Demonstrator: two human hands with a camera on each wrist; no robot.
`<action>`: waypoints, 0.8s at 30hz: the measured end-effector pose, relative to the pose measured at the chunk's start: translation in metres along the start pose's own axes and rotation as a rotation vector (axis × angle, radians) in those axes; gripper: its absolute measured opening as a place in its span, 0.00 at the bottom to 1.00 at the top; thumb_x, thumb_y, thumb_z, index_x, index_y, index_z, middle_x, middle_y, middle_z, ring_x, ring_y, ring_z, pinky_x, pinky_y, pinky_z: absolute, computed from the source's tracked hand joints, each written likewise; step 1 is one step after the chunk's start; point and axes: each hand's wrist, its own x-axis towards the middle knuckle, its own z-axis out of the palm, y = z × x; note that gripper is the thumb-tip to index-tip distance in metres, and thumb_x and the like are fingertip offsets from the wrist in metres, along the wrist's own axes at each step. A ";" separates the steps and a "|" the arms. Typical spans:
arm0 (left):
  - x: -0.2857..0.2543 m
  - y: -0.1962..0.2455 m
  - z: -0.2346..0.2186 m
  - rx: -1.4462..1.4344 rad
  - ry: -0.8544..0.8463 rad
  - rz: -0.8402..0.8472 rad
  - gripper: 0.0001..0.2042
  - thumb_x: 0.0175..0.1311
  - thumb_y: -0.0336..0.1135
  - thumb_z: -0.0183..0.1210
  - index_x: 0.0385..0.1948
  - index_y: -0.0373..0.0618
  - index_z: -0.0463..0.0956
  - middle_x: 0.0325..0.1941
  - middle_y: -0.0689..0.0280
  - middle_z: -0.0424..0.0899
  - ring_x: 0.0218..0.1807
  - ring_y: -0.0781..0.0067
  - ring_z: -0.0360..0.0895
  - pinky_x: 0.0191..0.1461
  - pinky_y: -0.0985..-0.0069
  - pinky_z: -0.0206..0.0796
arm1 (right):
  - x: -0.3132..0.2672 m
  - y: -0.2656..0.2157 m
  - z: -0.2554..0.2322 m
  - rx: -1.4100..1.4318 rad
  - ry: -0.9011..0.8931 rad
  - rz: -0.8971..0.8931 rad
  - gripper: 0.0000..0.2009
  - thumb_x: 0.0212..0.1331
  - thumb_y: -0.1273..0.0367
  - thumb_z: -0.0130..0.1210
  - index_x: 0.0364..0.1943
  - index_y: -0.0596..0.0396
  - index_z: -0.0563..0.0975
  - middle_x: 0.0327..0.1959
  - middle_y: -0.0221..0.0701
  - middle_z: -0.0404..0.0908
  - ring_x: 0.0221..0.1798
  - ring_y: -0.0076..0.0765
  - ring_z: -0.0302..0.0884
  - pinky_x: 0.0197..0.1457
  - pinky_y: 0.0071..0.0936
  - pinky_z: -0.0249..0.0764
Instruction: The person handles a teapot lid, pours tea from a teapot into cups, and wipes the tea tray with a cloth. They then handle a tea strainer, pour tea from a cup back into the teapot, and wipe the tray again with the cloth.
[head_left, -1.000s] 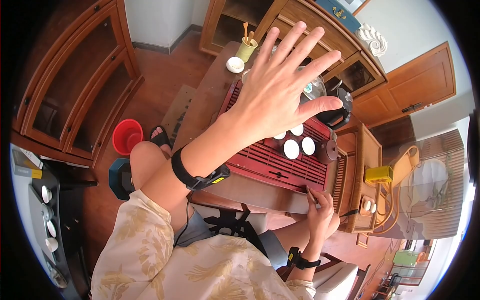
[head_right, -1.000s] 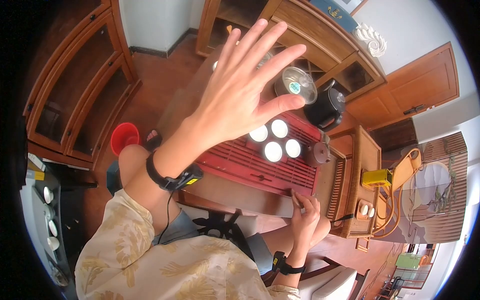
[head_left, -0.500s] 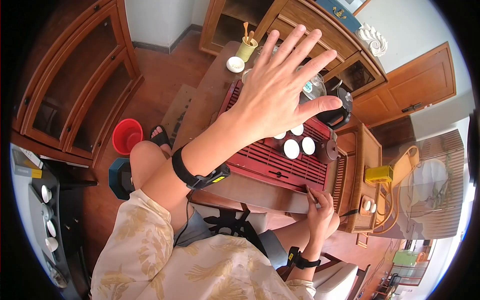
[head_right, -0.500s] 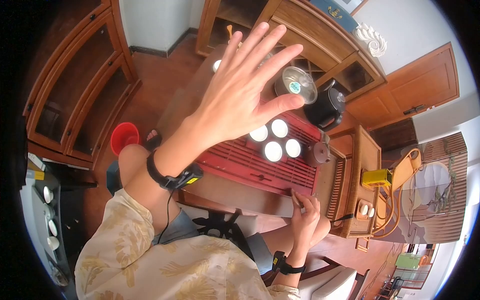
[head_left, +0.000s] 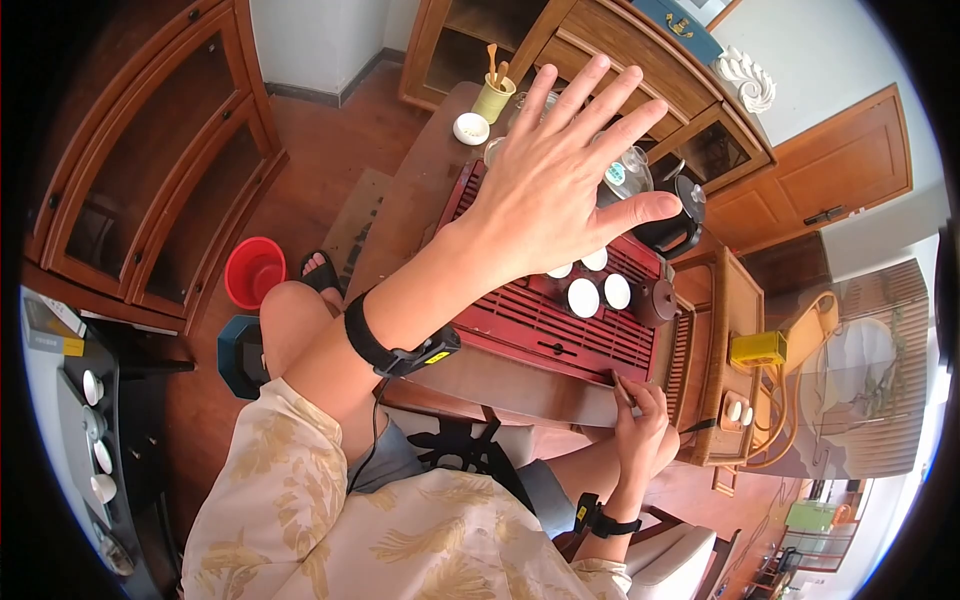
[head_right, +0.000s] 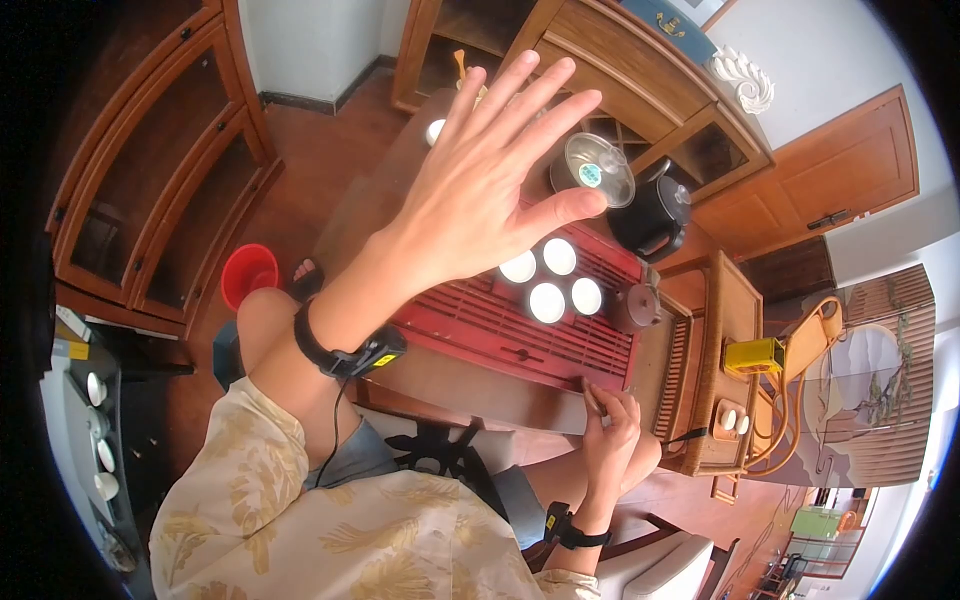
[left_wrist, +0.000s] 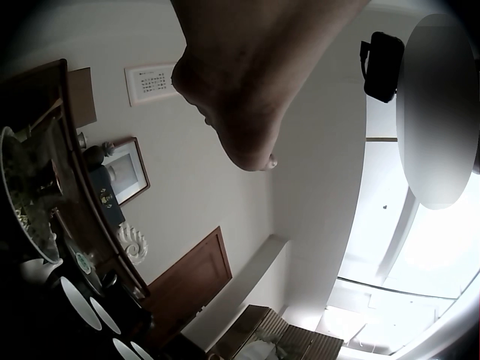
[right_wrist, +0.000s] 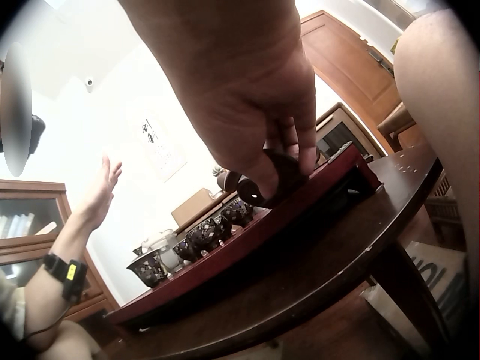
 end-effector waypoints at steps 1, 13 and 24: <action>0.000 0.000 0.000 -0.001 -0.001 -0.002 0.49 0.76 0.82 0.44 0.79 0.46 0.75 0.87 0.49 0.69 0.91 0.42 0.57 0.93 0.38 0.42 | 0.000 0.000 -0.001 -0.009 -0.012 -0.001 0.10 0.66 0.77 0.72 0.49 0.62 0.91 0.44 0.38 0.89 0.47 0.43 0.87 0.54 0.36 0.81; -0.001 0.002 -0.002 -0.099 -0.028 -0.027 0.31 0.89 0.57 0.47 0.81 0.47 0.71 0.90 0.52 0.65 0.92 0.46 0.55 0.94 0.40 0.38 | 0.000 0.003 0.001 -0.028 0.001 -0.021 0.10 0.65 0.78 0.73 0.49 0.62 0.91 0.43 0.37 0.89 0.47 0.43 0.87 0.54 0.36 0.81; -0.002 0.003 -0.003 -0.110 0.002 -0.013 0.20 0.85 0.45 0.56 0.70 0.45 0.78 0.79 0.54 0.76 0.78 0.49 0.71 0.82 0.49 0.60 | 0.001 -0.001 0.003 0.002 0.032 -0.018 0.07 0.66 0.76 0.73 0.45 0.61 0.92 0.40 0.38 0.89 0.44 0.46 0.85 0.52 0.41 0.80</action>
